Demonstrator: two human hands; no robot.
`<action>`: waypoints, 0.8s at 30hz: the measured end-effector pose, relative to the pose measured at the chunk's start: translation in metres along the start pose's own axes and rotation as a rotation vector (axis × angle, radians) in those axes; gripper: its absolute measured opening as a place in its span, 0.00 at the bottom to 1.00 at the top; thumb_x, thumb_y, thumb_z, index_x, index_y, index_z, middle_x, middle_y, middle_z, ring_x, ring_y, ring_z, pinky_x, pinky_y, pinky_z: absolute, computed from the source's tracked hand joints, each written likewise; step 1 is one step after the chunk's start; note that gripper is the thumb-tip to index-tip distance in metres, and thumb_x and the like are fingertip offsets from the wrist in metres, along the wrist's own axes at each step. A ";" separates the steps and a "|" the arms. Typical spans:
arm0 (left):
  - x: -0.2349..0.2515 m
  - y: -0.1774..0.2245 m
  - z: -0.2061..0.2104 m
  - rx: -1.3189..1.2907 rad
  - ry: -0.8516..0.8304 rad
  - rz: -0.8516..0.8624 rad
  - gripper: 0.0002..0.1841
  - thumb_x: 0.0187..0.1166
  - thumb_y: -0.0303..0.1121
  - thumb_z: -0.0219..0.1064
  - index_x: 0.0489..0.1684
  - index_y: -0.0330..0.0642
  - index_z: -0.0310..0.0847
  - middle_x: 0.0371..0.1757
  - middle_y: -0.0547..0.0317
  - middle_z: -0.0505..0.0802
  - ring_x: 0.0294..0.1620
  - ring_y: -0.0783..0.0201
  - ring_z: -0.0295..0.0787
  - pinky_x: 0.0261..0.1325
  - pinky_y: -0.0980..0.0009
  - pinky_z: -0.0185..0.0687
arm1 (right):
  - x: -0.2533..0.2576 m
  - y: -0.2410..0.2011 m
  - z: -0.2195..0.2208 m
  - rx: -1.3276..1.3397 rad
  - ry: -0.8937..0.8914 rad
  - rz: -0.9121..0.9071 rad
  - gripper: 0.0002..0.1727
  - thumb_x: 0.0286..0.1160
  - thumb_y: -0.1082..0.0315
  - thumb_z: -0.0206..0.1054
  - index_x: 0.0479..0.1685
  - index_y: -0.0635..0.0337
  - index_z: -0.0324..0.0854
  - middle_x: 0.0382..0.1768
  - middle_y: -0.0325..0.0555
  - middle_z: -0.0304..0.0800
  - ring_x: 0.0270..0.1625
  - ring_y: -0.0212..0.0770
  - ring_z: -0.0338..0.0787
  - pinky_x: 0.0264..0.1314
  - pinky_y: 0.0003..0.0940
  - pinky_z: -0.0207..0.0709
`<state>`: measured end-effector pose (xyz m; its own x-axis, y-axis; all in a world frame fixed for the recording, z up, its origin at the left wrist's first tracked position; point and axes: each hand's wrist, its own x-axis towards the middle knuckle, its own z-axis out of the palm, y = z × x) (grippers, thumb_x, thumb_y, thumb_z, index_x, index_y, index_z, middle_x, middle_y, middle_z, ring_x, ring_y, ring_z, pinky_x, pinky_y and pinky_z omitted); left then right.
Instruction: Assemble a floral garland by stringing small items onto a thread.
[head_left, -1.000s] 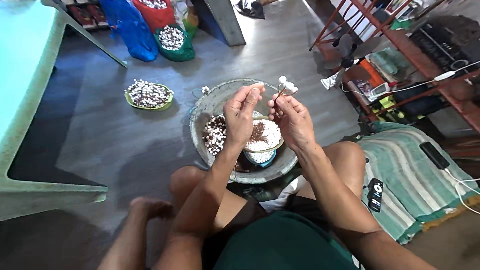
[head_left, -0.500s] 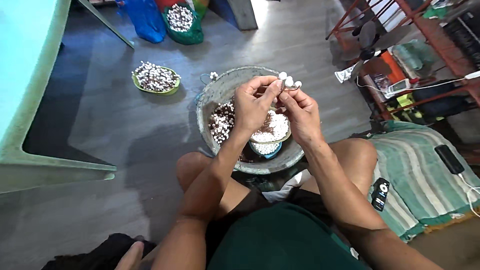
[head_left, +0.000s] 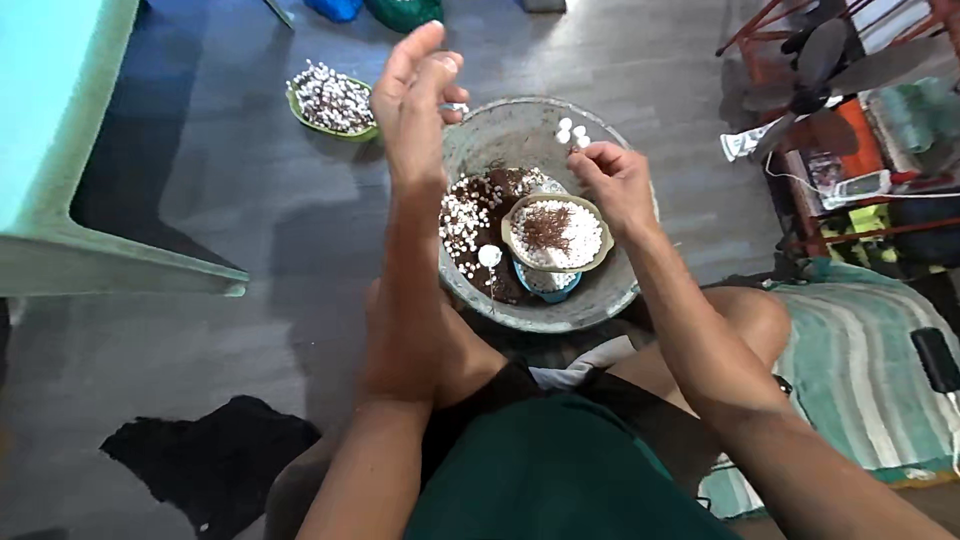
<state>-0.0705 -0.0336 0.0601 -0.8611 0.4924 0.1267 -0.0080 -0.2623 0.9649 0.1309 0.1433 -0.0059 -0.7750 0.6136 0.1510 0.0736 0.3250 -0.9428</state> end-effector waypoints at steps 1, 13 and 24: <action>0.006 -0.001 -0.008 -0.015 0.060 0.008 0.19 0.86 0.30 0.62 0.72 0.35 0.79 0.51 0.50 0.94 0.41 0.58 0.92 0.38 0.65 0.89 | 0.015 0.017 0.006 -0.085 -0.046 0.014 0.11 0.82 0.61 0.69 0.48 0.60 0.91 0.40 0.41 0.94 0.41 0.31 0.91 0.49 0.32 0.87; 0.028 -0.013 -0.033 0.004 0.143 -0.021 0.22 0.83 0.27 0.65 0.76 0.31 0.73 0.50 0.48 0.93 0.38 0.58 0.92 0.35 0.68 0.90 | 0.107 0.181 0.152 -0.634 -0.487 0.331 0.16 0.83 0.52 0.63 0.51 0.48 0.93 0.48 0.49 0.96 0.55 0.55 0.94 0.60 0.65 0.82; 0.035 -0.018 -0.038 0.001 -0.083 -0.090 0.16 0.87 0.27 0.58 0.69 0.32 0.81 0.54 0.50 0.94 0.42 0.61 0.92 0.41 0.67 0.89 | 0.117 0.145 0.116 -0.526 -0.516 0.176 0.18 0.84 0.54 0.66 0.61 0.51 0.90 0.52 0.48 0.96 0.56 0.49 0.94 0.66 0.60 0.83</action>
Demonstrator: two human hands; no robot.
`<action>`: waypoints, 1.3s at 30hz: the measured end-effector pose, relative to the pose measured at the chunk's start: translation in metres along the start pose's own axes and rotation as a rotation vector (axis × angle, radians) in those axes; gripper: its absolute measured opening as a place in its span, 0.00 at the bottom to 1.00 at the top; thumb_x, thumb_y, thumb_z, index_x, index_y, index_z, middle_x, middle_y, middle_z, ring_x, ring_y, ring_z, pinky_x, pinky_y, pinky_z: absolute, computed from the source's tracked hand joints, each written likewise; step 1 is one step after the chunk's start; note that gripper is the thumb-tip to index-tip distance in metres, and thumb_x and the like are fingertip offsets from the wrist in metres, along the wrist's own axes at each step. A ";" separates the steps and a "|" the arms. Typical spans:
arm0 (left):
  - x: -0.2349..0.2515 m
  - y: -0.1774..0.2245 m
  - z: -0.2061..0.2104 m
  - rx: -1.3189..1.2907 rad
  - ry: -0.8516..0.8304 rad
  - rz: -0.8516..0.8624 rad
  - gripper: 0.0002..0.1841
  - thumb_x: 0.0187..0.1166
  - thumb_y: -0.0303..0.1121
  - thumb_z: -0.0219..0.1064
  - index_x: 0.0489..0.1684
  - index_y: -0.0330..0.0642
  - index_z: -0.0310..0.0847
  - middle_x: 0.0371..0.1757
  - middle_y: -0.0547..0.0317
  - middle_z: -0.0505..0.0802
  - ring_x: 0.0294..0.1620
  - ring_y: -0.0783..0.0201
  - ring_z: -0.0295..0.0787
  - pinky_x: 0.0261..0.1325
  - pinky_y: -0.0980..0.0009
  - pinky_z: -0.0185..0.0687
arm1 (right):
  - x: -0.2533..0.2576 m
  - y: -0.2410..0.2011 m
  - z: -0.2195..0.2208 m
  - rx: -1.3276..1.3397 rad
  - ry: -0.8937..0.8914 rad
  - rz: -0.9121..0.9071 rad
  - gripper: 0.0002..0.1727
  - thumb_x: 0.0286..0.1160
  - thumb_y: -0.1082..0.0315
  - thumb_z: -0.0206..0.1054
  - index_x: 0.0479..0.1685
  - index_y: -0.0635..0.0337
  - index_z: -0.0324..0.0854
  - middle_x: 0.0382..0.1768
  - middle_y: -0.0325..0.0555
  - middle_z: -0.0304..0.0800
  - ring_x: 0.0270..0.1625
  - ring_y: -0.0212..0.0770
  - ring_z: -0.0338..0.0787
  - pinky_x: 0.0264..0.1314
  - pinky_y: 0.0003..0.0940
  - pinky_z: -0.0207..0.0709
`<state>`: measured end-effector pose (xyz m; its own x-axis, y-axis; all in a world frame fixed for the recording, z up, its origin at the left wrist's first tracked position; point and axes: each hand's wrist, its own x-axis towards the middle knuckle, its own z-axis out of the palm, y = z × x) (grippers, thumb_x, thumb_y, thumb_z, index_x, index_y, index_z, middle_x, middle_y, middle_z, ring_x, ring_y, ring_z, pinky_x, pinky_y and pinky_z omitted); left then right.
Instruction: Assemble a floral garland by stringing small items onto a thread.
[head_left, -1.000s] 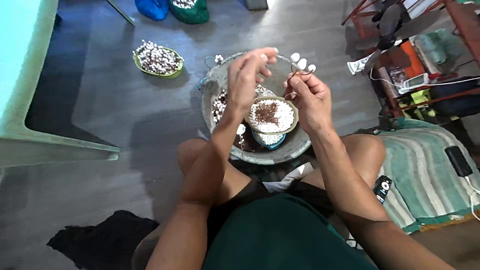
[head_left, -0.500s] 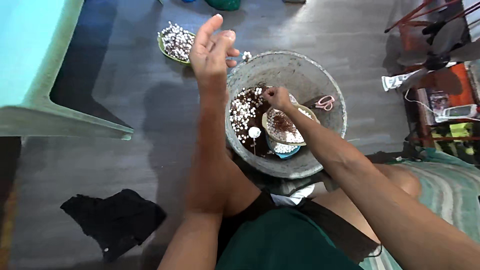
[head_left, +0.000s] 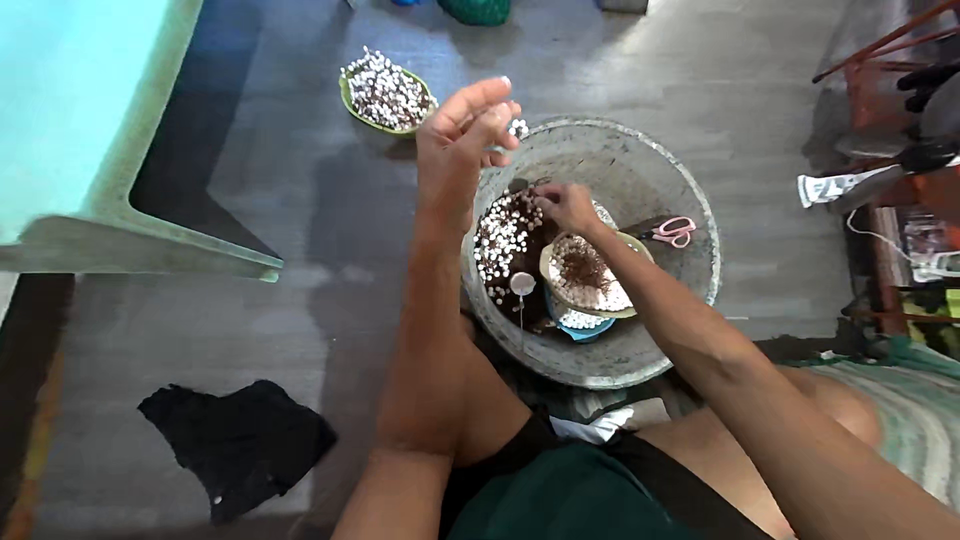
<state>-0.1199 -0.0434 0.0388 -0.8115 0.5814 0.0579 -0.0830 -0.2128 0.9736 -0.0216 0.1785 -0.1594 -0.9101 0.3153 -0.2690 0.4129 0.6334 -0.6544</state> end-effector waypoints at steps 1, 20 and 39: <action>-0.001 0.000 0.000 -0.008 -0.044 0.005 0.16 0.87 0.27 0.57 0.67 0.32 0.81 0.54 0.50 0.94 0.42 0.61 0.92 0.41 0.66 0.89 | -0.020 0.002 -0.024 0.016 0.020 -0.026 0.18 0.85 0.53 0.66 0.62 0.53 0.90 0.51 0.48 0.96 0.55 0.48 0.95 0.66 0.59 0.84; -0.049 -0.126 -0.017 1.581 -0.024 -0.616 0.31 0.67 0.45 0.80 0.61 0.27 0.83 0.68 0.27 0.85 0.70 0.31 0.82 0.64 0.30 0.79 | -0.330 0.101 -0.116 0.207 0.431 0.097 0.16 0.85 0.58 0.68 0.62 0.57 0.87 0.48 0.55 0.93 0.45 0.52 0.94 0.53 0.57 0.87; -0.044 -0.139 -0.011 1.521 0.187 -0.719 0.37 0.53 0.37 0.87 0.61 0.22 0.77 0.64 0.27 0.86 0.65 0.36 0.87 0.64 0.39 0.85 | -0.303 0.101 -0.098 0.005 0.316 0.149 0.17 0.84 0.53 0.66 0.60 0.52 0.90 0.48 0.47 0.96 0.52 0.49 0.95 0.63 0.59 0.84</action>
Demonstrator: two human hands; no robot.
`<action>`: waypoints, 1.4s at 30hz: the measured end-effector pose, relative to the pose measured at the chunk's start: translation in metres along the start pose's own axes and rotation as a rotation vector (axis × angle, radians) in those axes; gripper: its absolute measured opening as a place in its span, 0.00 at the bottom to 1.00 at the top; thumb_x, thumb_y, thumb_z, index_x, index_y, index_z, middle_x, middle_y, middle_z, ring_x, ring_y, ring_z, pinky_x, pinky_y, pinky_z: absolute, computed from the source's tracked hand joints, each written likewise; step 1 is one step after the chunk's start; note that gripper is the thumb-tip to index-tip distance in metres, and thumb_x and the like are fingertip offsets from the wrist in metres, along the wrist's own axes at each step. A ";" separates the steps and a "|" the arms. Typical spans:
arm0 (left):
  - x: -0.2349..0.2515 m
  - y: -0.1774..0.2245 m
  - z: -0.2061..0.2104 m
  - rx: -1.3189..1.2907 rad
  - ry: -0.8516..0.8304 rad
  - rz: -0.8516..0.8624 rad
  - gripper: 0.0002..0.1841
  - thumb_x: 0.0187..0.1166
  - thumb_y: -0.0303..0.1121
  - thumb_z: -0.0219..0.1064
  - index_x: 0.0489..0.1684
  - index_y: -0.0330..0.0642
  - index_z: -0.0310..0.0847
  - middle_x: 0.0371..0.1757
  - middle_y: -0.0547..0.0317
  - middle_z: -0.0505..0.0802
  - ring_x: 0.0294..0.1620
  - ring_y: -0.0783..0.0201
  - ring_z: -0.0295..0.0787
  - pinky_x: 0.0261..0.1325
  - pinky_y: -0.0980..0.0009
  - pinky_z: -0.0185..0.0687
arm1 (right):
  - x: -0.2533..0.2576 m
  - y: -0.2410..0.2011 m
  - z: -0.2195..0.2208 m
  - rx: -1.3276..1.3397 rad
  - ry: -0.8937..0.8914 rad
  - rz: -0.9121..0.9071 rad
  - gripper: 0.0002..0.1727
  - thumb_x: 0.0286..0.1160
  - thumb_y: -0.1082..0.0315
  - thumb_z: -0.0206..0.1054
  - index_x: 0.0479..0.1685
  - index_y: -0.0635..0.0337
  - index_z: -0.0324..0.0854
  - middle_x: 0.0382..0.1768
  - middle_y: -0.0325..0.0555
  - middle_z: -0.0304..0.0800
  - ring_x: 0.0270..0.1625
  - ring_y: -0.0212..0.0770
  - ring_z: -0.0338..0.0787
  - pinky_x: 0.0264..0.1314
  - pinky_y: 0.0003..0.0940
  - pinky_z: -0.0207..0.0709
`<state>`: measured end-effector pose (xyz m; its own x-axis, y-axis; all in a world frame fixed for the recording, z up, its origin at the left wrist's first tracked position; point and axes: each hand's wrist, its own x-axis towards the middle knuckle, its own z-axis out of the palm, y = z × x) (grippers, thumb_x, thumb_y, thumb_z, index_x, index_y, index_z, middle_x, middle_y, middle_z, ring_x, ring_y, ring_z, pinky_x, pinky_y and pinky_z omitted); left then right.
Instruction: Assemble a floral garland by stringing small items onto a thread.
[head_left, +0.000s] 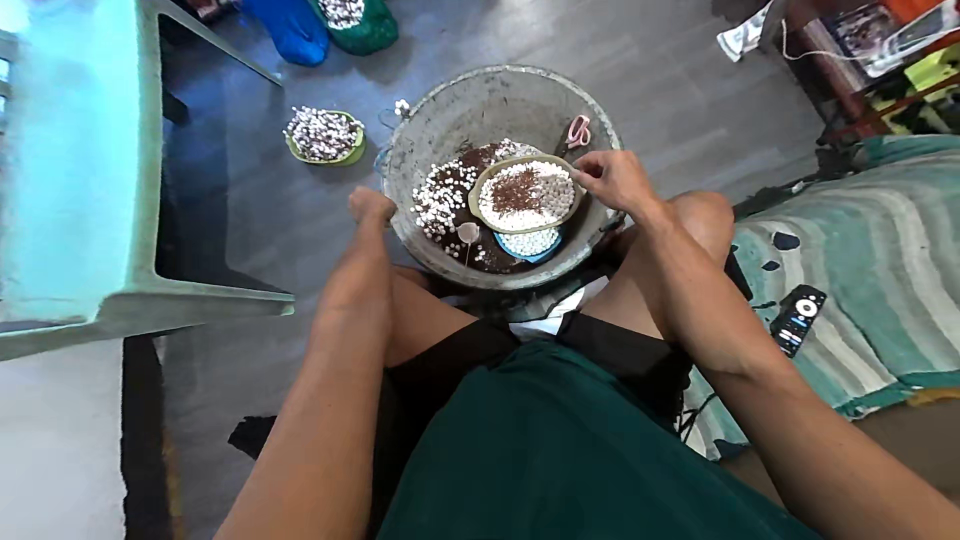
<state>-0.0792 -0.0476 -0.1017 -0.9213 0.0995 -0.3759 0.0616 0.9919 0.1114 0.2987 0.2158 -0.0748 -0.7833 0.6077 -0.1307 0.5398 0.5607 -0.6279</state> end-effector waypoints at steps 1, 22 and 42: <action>0.001 0.000 -0.001 0.000 -0.021 -0.008 0.37 0.54 0.37 0.87 0.61 0.22 0.77 0.64 0.27 0.86 0.64 0.36 0.88 0.64 0.40 0.85 | 0.000 0.001 0.000 -0.011 -0.011 0.010 0.17 0.84 0.54 0.66 0.60 0.52 0.90 0.49 0.47 0.96 0.53 0.49 0.95 0.63 0.60 0.83; -0.097 0.109 -0.013 -0.073 -0.218 1.166 0.20 0.92 0.50 0.53 0.59 0.57 0.92 0.49 0.54 0.96 0.53 0.50 0.93 0.58 0.40 0.83 | 0.085 0.042 0.114 0.069 -0.087 0.403 0.24 0.83 0.50 0.66 0.68 0.57 0.85 0.58 0.56 0.93 0.62 0.59 0.91 0.69 0.66 0.78; -0.089 0.120 -0.033 -0.012 -0.083 1.125 0.13 0.88 0.37 0.59 0.54 0.53 0.92 0.50 0.54 0.96 0.55 0.48 0.93 0.57 0.41 0.83 | 0.089 0.028 0.131 -0.027 -0.257 0.473 0.12 0.72 0.59 0.75 0.48 0.54 0.94 0.49 0.55 0.96 0.56 0.59 0.93 0.64 0.68 0.80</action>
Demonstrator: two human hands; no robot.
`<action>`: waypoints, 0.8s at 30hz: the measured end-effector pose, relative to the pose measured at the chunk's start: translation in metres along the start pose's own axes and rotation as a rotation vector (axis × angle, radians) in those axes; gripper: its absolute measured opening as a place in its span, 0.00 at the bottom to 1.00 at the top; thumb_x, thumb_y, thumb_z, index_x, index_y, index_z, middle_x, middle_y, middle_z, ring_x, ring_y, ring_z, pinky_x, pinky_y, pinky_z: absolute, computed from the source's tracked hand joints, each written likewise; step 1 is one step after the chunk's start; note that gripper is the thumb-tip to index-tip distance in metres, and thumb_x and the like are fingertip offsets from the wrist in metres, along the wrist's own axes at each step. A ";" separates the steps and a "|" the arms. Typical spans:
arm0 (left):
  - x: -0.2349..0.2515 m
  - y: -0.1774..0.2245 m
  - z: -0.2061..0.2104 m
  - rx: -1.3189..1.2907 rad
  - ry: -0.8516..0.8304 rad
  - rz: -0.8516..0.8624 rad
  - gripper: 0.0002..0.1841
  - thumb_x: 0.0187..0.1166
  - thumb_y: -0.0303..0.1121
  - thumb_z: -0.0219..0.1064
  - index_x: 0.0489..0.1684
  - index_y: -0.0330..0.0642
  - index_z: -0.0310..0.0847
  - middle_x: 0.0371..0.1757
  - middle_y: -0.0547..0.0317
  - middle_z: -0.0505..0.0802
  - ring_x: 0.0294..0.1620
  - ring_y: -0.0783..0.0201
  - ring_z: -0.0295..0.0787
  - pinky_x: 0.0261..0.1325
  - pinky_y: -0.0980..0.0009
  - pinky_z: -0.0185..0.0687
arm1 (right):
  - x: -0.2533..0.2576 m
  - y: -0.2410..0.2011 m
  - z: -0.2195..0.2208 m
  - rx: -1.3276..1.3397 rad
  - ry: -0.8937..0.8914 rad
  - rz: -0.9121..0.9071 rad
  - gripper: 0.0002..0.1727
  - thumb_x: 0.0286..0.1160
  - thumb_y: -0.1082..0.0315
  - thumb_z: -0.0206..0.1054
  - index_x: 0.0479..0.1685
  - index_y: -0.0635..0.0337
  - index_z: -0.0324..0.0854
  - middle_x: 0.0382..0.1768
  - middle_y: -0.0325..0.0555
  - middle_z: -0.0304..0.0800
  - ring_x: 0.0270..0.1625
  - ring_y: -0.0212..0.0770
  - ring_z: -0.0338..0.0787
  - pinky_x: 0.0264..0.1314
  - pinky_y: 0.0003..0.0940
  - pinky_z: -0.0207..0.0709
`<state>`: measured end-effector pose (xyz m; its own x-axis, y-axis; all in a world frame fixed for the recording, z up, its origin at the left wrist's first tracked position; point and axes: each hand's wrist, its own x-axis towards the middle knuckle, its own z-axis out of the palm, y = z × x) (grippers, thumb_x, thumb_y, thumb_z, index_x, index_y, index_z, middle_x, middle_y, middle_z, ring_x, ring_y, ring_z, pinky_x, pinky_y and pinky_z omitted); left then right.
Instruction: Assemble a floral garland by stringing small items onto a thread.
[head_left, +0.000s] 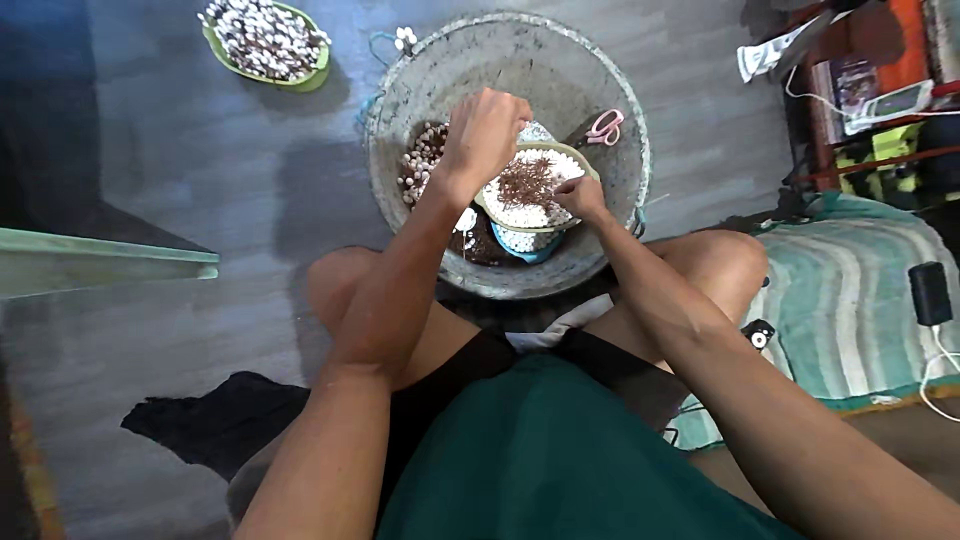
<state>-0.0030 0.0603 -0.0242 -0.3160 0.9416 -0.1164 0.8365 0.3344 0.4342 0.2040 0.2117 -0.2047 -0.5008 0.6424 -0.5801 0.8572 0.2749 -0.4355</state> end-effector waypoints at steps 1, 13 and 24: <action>-0.001 0.000 0.002 -0.003 -0.002 0.003 0.12 0.87 0.36 0.59 0.54 0.53 0.92 0.50 0.53 0.95 0.55 0.48 0.93 0.57 0.40 0.83 | -0.004 0.000 -0.005 -0.001 0.014 -0.011 0.11 0.72 0.59 0.75 0.48 0.53 0.95 0.48 0.54 0.96 0.55 0.58 0.93 0.64 0.68 0.80; -0.010 0.001 0.015 -0.208 0.042 -0.003 0.18 0.92 0.42 0.54 0.48 0.41 0.89 0.41 0.48 0.94 0.48 0.48 0.92 0.57 0.42 0.84 | -0.096 -0.021 -0.036 1.349 0.042 -0.045 0.11 0.89 0.61 0.60 0.58 0.56 0.81 0.41 0.39 0.89 0.38 0.33 0.88 0.44 0.31 0.86; -0.053 0.029 0.026 -1.005 0.258 0.189 0.11 0.88 0.28 0.61 0.58 0.32 0.85 0.46 0.52 0.96 0.38 0.61 0.96 0.47 0.62 0.96 | -0.174 -0.086 -0.038 1.899 -0.222 -0.338 0.11 0.92 0.54 0.55 0.50 0.46 0.81 0.36 0.34 0.85 0.34 0.30 0.85 0.40 0.25 0.83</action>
<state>0.0498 0.0209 -0.0283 -0.4033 0.8986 0.1728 0.1639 -0.1149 0.9798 0.2218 0.1034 -0.0397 -0.7259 0.6074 -0.3226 -0.4129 -0.7600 -0.5019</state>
